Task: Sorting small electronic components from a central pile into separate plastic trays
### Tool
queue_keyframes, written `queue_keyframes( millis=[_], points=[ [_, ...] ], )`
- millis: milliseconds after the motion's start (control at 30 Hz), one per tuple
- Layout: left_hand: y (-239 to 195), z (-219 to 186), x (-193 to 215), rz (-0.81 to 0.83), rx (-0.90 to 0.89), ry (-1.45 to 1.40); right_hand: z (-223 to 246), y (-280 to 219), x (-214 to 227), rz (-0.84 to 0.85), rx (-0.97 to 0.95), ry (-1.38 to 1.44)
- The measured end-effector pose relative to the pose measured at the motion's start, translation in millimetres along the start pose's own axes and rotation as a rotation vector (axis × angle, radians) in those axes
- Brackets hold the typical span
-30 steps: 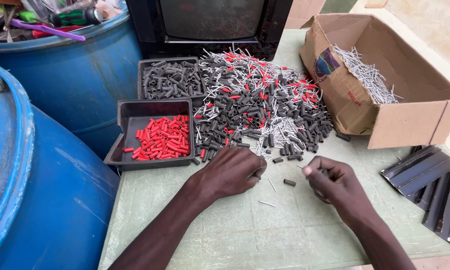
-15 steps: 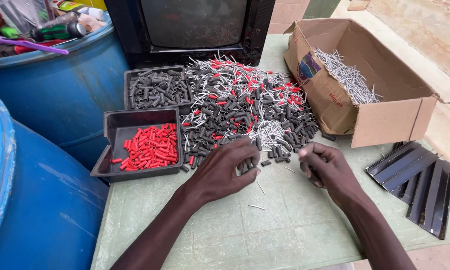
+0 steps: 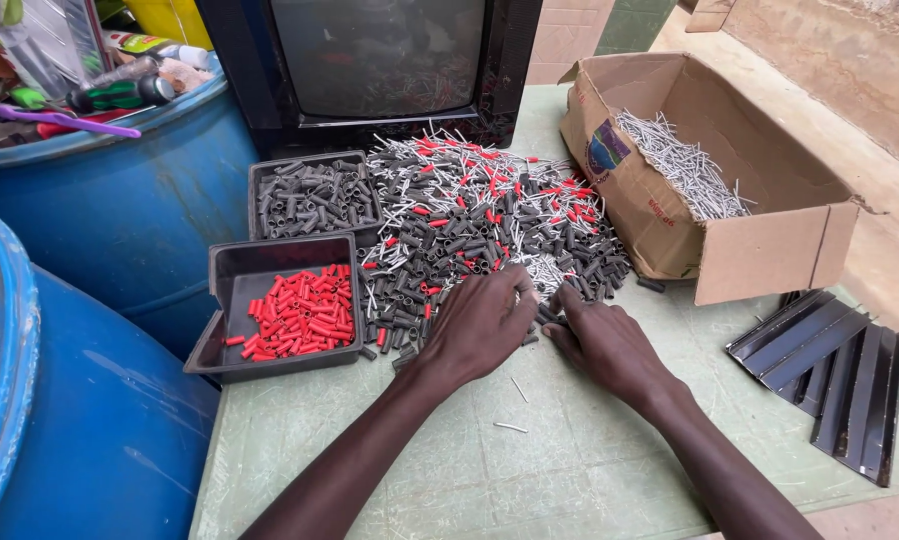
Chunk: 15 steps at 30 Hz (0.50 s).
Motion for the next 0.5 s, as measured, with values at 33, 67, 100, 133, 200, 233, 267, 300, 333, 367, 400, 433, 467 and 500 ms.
queue_keyframes(
  millis=[33, 67, 100, 133, 200, 233, 267, 300, 333, 367, 400, 433, 467, 500],
  points=[
    [1.7, -0.5, 0.9, 0.002, 0.002, 0.005, 2.5, -0.9, 2.8, -0.002, 0.002, 0.005],
    [4.5, -1.2, -1.2, 0.056, 0.034, 0.086, 3.3, -3.7, 6.5, -0.015, 0.023, 0.063],
    [7.5, -1.8, -3.2, 0.111, 0.066, 0.167, 4.1, -6.4, 10.5, -0.029, 0.043, 0.121],
    [10.8, 7.9, -13.7, 0.113, 0.063, 0.169, -2.2, -6.7, 10.2, -0.033, 0.042, 0.123],
    [18.4, 28.1, -34.2, 0.203, 0.096, 0.331, -15.4, -5.9, 11.2, -0.072, 0.028, 0.549],
    [22.5, 35.4, -38.4, 0.201, 0.091, 0.339, -19.4, -1.2, 10.1, -0.080, 0.032, 0.550],
    [24.3, 42.9, -45.6, 0.191, 0.117, 0.367, -25.0, -0.2, 5.8, -0.046, 0.036, 1.029],
    [26.2, 50.5, -53.0, 0.182, 0.143, 0.396, -30.3, 0.8, 1.2, -0.008, 0.043, 1.509],
    [26.6, 57.8, -59.8, 0.190, 0.135, 0.393, -34.9, 0.6, 1.0, -0.019, 0.035, 1.509],
    [27.2, 65.0, -66.5, 0.202, 0.124, 0.396, -37.7, 0.6, -0.5, 0.095, 0.045, 1.660],
    [31.0, 72.3, -71.1, 0.208, 0.110, 0.403, -40.4, 3.1, 0.6, 0.211, 0.063, 1.806],
    [30.6, 58.2, -62.6, 0.211, 0.097, 0.403, -42.1, 4.8, 2.0, 0.197, 0.065, 1.805],
    [26.0, 45.2, -53.8, 0.240, 0.083, 0.368, -41.5, 5.8, 0.5, 0.180, 0.067, 1.783],
    [20.9, 32.6, -44.8, 0.269, 0.069, 0.332, -40.5, 7.0, -1.4, 0.163, 0.069, 1.762]
  ],
)
Point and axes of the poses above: each hand's wrist, its own y-axis towards the middle knuckle, its own x-axis out of the back of the hand, z = x × y, the point moved 2 cm from there along y, towards the middle knuckle, and after that the axes turned 5 degrees about z, right-handed, at the moved point
